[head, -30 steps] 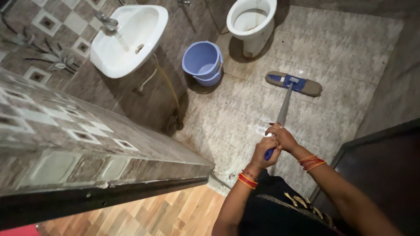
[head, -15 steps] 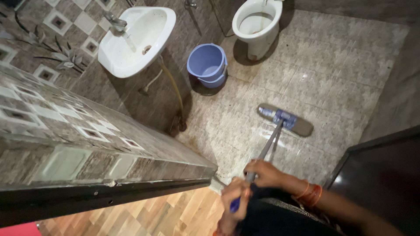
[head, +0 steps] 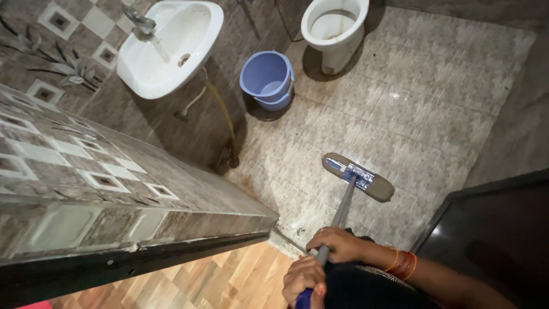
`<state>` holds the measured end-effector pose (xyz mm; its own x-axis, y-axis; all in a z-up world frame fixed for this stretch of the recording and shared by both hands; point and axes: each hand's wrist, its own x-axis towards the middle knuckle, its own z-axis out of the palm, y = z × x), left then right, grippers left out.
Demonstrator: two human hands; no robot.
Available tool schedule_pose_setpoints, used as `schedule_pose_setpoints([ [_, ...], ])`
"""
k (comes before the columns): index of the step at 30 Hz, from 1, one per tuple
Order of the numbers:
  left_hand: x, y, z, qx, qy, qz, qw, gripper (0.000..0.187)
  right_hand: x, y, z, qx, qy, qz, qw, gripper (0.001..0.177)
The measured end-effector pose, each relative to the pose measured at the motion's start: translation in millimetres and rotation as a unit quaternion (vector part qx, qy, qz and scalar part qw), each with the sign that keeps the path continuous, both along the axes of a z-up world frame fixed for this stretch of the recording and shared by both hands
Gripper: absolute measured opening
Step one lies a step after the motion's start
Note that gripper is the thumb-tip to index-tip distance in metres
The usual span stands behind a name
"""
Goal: The person mops the tiled bathroom floor using a flat mop. They move the mop back and forth across the floor, covering the area around the toilet, sink, and bucket.
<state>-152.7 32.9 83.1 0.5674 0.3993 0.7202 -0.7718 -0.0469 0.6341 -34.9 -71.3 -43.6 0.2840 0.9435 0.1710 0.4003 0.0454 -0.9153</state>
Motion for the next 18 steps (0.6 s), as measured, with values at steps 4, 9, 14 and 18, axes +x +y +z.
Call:
schedule_pose_setpoints([
  [4,7,-15,12,0.044,0.06,-0.032,0.997,0.034,13,-22,-3,0.027,-0.007,-0.005,1.0,0.037],
  [9,17,-25,21,0.116,0.075,-0.061,0.989,0.026,32,-37,-16,0.097,-0.034,-0.008,0.995,0.033],
  [14,30,-23,7,0.111,0.08,-0.061,0.989,0.021,48,-33,-49,0.054,-0.085,-0.051,0.994,0.03],
  [18,18,-9,-3,0.104,0.13,-0.072,0.984,0.021,46,-18,-59,0.004,-0.107,-0.071,0.992,0.038],
])
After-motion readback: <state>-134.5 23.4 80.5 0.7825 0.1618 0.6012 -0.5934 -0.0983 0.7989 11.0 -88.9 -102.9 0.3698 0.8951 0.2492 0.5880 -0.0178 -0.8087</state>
